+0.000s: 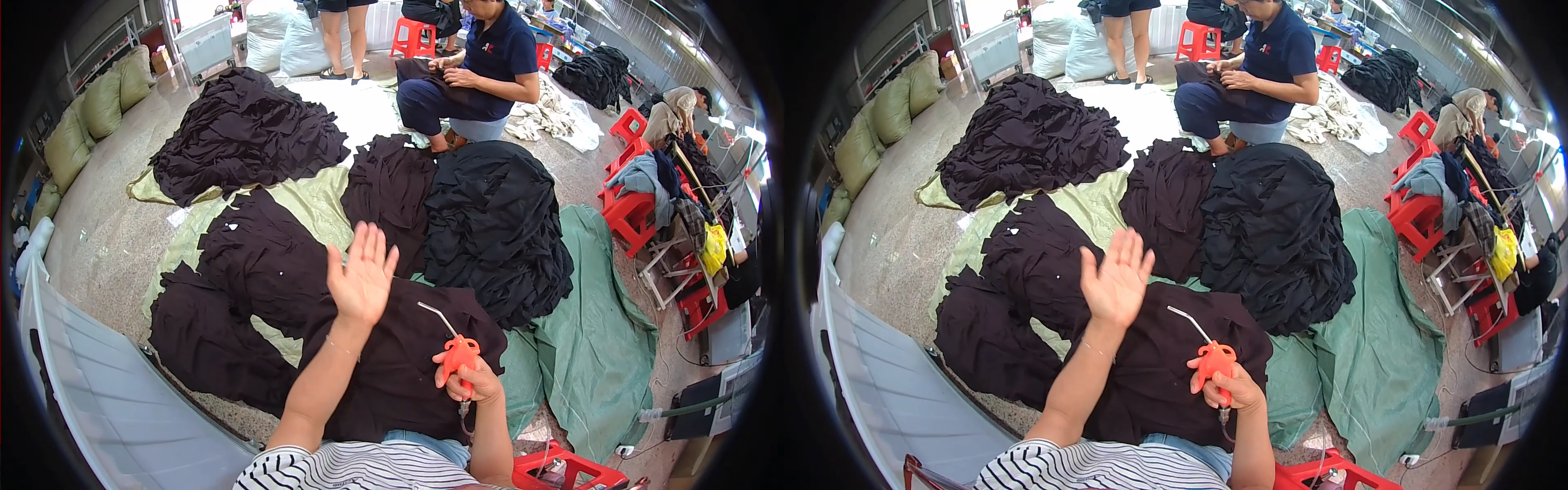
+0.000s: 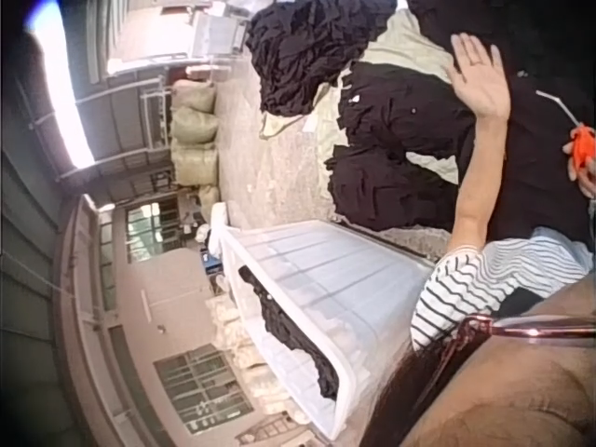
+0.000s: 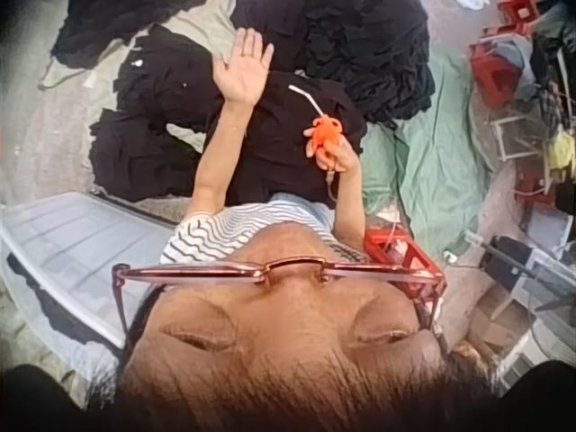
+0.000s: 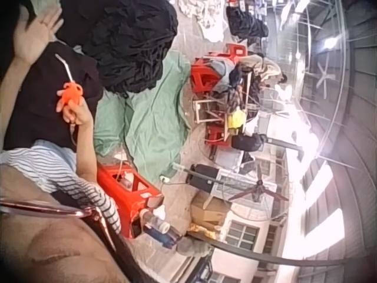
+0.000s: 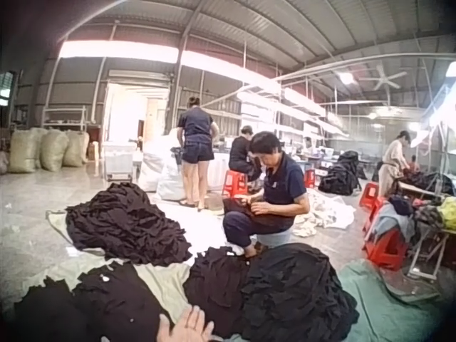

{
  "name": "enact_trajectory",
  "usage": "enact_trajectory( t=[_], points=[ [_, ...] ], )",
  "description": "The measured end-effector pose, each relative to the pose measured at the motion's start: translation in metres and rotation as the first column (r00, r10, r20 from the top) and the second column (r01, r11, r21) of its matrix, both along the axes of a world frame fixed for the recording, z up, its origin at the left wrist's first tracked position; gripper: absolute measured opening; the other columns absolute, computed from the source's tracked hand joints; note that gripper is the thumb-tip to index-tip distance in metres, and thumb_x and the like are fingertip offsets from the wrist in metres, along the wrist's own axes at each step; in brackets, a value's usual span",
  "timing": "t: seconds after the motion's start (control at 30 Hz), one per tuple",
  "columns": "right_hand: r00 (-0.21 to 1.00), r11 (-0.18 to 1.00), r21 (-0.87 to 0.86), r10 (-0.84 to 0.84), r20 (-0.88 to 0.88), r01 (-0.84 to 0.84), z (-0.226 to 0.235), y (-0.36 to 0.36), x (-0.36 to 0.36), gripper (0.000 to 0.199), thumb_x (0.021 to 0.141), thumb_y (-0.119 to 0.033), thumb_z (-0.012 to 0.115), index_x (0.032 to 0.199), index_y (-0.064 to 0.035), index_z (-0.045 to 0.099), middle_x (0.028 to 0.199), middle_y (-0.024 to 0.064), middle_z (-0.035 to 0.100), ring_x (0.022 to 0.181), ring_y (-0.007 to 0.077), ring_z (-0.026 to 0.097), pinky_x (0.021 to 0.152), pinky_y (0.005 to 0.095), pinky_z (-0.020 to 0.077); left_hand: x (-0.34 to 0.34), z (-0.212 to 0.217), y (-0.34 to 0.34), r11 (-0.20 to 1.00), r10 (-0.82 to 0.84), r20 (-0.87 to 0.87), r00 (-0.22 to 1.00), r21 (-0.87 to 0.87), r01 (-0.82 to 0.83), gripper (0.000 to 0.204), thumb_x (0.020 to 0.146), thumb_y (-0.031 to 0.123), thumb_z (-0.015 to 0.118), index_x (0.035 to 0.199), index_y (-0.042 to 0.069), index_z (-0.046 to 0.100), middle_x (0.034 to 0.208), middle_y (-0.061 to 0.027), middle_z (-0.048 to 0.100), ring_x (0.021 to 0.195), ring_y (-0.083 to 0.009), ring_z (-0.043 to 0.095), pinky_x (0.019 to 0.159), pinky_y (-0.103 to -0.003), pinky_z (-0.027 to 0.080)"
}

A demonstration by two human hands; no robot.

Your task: The person is trimming excess threads from black garments using scissors and sorting them into piles in a factory setting.

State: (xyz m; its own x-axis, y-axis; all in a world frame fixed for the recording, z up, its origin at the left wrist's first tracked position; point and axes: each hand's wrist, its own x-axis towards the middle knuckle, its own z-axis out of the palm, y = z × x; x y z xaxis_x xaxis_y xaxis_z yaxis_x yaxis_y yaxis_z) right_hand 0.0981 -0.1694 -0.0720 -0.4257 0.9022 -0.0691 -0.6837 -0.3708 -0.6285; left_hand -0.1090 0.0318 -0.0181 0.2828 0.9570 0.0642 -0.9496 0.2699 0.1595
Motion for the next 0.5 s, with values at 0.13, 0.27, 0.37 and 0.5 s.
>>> enact_trajectory(
  t=[0.13,0.27,0.37,0.5],
  points=[
    [1.0,1.0,-0.001,0.003,-0.009,-0.003,0.0,0.002,-0.001,0.056,0.097,-0.024,0.063,0.138,0.008,0.044,0.1,0.0223,0.065,0.047,0.0073,0.046,0.047,0.0246,0.0426,-0.016,0.073,0.025,0.961,0.089,0.081,0.993,0.255,-0.107,0.076,0.099,0.061,0.039,0.153,0.008,0.031,0.161,-0.008,0.025,0.148,-0.0215,0.024,0.119,-0.047,0.026],
    [1.0,1.0,-0.002,-0.003,-0.027,0.003,-0.001,0.0,-0.001,0.055,0.097,-0.024,0.063,0.138,0.0078,0.045,0.101,0.0217,0.065,0.047,0.0069,0.045,0.047,0.024,0.0423,-0.02,0.12,0.016,0.947,0.178,0.029,0.984,0.265,-0.179,0.074,0.1,0.065,0.026,0.134,0.006,0.056,0.136,-0.0155,0.055,0.13,-0.0273,0.049,0.107,-0.047,0.041],
    [1.0,1.0,0.013,-0.01,-0.027,0.01,0.0,0.001,-0.001,0.055,0.098,-0.024,0.062,0.138,0.0084,0.044,0.101,0.0239,0.064,0.046,0.0071,0.043,0.045,0.024,0.0401,-0.034,0.101,0.01,0.856,0.106,-0.052,0.993,0.513,-0.065,0.077,0.102,0.064,0.022,0.062,0.006,0.053,0.057,-0.009,0.051,0.048,-0.0211,0.046,0.046,-0.032,0.036],
    [1.0,0.999,0.03,-0.013,-0.008,0.014,-0.001,0.001,0.0,0.055,0.099,-0.025,0.06,0.138,0.009,0.044,0.102,0.0264,0.064,0.044,0.0073,0.042,0.043,0.024,0.0384,-0.023,0.074,0.0,0.897,0.067,-0.106,0.992,0.442,-0.014,0.07,0.104,0.058,0.021,0.058,0.009,0.043,0.05,-0.0056,0.042,0.042,-0.0158,0.038,0.044,-0.029,0.03]
  ],
)
